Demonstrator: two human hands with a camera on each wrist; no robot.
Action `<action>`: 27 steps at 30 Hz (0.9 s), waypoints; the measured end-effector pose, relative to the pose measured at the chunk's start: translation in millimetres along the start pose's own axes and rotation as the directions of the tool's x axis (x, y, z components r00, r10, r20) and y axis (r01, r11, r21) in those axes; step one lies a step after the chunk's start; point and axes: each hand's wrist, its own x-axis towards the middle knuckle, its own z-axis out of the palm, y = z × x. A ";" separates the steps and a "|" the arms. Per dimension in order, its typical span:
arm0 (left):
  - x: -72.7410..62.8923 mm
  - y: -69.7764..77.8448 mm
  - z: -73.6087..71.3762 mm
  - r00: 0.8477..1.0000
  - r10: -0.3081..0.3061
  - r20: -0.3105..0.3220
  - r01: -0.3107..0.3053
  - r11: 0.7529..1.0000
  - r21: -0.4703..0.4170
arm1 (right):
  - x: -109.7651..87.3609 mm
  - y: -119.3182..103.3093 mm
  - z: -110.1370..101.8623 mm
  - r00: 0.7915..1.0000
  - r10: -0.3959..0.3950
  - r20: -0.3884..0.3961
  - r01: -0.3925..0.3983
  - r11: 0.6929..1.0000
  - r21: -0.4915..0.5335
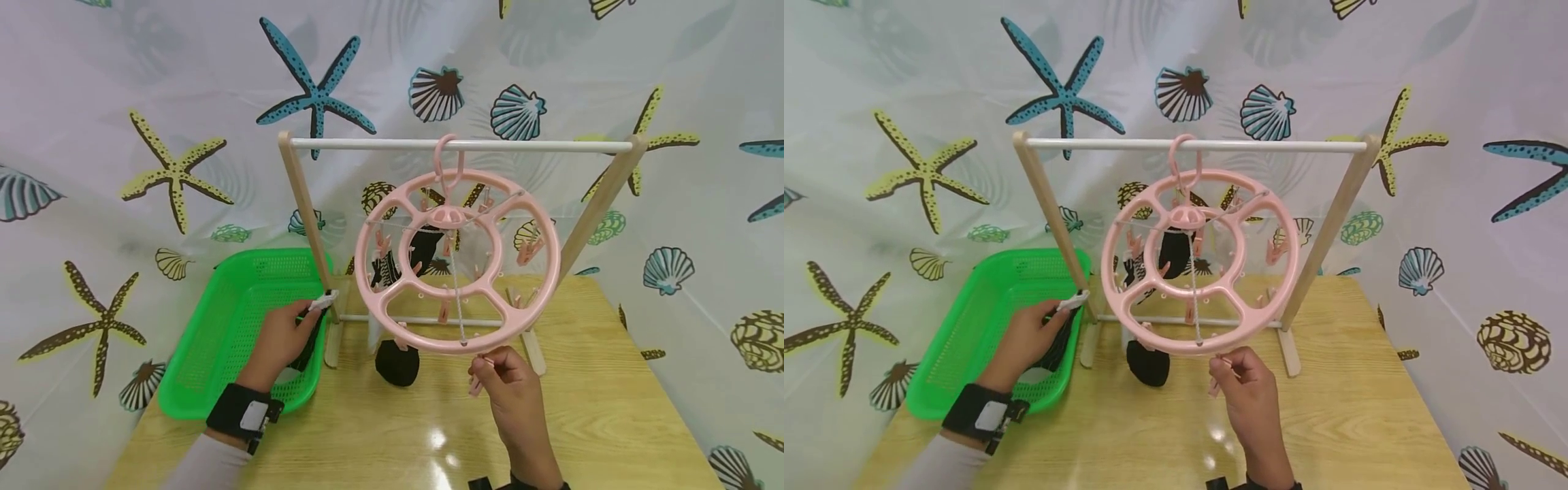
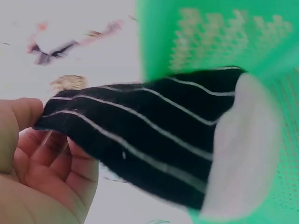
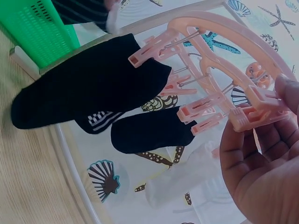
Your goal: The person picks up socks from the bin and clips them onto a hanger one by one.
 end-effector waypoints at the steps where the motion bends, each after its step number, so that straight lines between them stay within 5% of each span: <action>1: -6.4 5.0 -0.9 1.000 0.025 -0.013 -0.025 1.000 -0.008 | -0.1 0.0 0.3 1.000 0.000 -0.001 0.000 1.000 0.001; 7: -41.2 26.9 -18.1 0.974 0.192 -0.117 -0.203 0.975 -0.089 | -1.0 -0.1 1.2 1.000 0.002 0.002 -0.002 1.000 -0.008; 14: -71.3 48.7 -29.5 0.930 0.346 -0.124 -0.355 0.933 -0.056 | -2.5 -0.6 1.1 0.999 0.027 -0.025 -0.028 0.999 -0.028; 18: -82.3 61.3 -6.3 0.912 0.394 -0.119 -0.407 0.904 -0.131 | -2.1 -0.7 3.0 1.000 0.012 -0.027 -0.013 1.000 -0.014; 24: -93.7 78.2 49.7 0.932 0.361 -0.030 -0.349 0.875 -0.335 | -1.3 0.5 11.3 0.998 -0.043 -0.041 0.045 0.999 0.031; 27: -97.7 86.4 71.8 0.932 0.363 0.018 -0.333 0.874 -0.354 | -1.5 1.5 14.9 0.998 -0.052 -0.038 0.053 0.998 0.028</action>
